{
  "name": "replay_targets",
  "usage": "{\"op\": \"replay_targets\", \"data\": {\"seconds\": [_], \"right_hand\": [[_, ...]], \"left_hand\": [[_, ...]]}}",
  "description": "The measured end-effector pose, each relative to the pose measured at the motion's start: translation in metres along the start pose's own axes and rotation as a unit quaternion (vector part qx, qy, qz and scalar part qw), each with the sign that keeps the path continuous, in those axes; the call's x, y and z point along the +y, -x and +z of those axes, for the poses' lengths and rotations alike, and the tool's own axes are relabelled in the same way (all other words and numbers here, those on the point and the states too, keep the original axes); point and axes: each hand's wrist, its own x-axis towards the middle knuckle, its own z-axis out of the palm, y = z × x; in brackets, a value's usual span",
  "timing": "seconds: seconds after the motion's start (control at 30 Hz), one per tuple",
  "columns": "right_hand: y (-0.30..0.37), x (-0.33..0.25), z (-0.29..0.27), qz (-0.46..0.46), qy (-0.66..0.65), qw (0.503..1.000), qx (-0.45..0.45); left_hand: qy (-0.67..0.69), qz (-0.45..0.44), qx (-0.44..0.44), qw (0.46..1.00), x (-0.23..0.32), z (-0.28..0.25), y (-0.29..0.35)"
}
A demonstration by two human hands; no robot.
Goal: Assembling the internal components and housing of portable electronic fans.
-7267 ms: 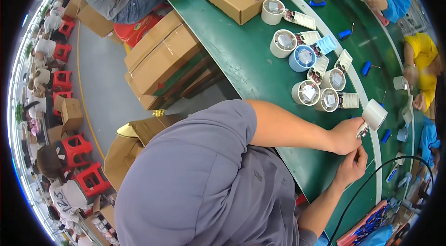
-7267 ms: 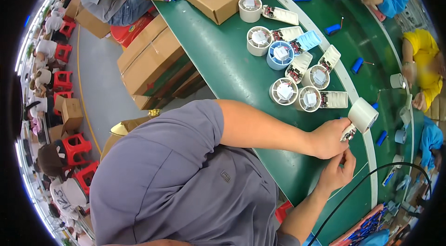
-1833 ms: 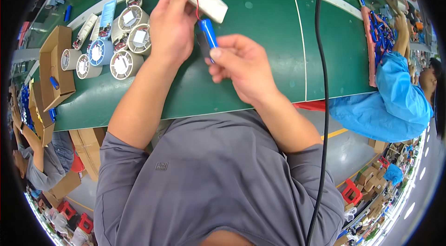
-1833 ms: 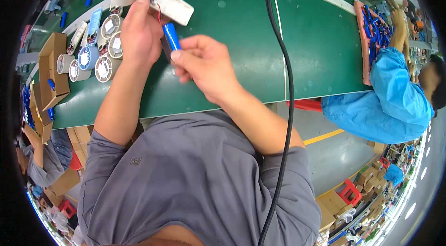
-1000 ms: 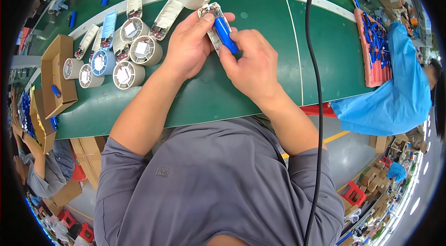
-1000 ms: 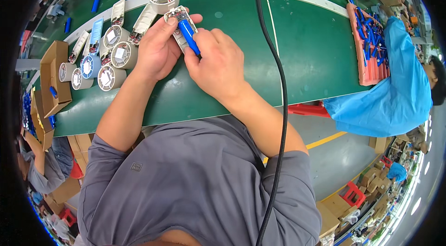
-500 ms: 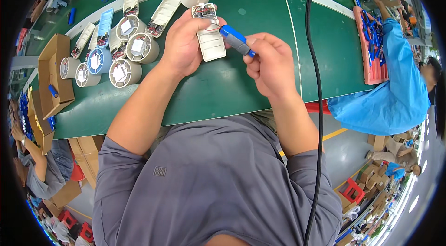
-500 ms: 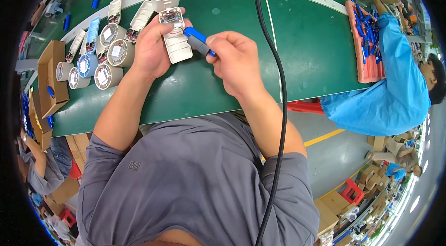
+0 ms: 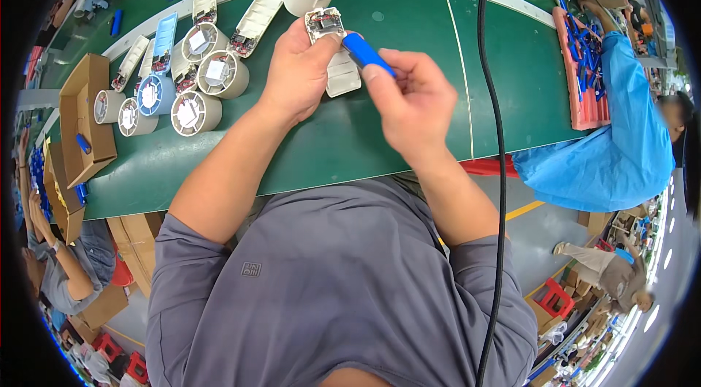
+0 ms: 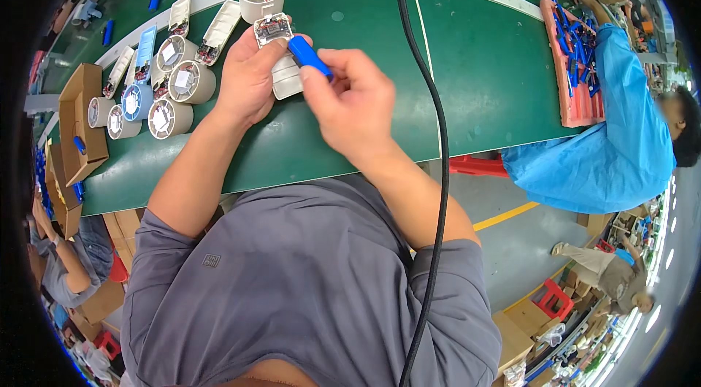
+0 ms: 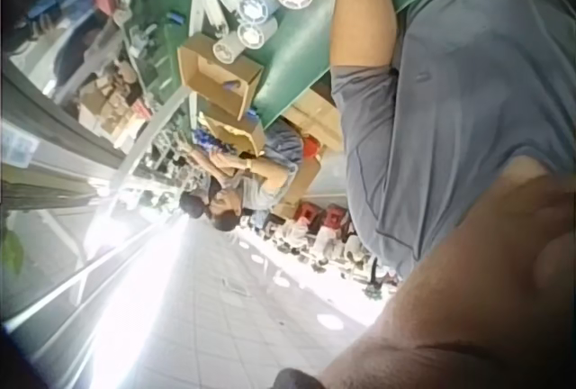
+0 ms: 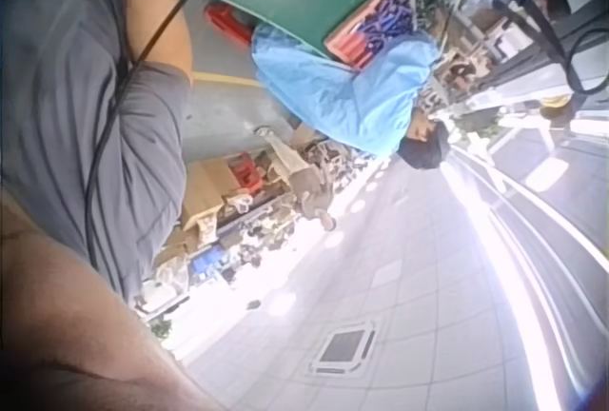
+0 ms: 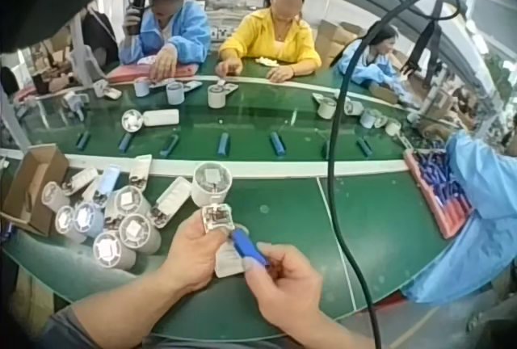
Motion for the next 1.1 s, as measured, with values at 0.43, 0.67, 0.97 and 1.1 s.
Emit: {"op": "replay_targets", "data": {"seconds": [0.43,0.67,0.97,1.1], "right_hand": [[-0.015,0.014,0.009,-0.36,0.3,0.883,-0.037],[-0.014,0.007,0.011,-0.345,0.328,0.878,-0.055],[-0.018,0.02,0.006,-0.358,0.336,0.87,-0.036],[-0.02,0.025,0.0,-0.374,0.315,0.872,-0.035]], "left_hand": [[0.084,-0.031,0.096,0.991,0.004,0.004,0.004],[0.141,-0.006,-0.007,0.99,-0.002,-0.005,0.002],[0.036,-0.033,0.005,0.999,0.007,-0.003,0.002],[-0.004,-0.056,-0.046,0.997,0.011,-0.01,0.0]]}}
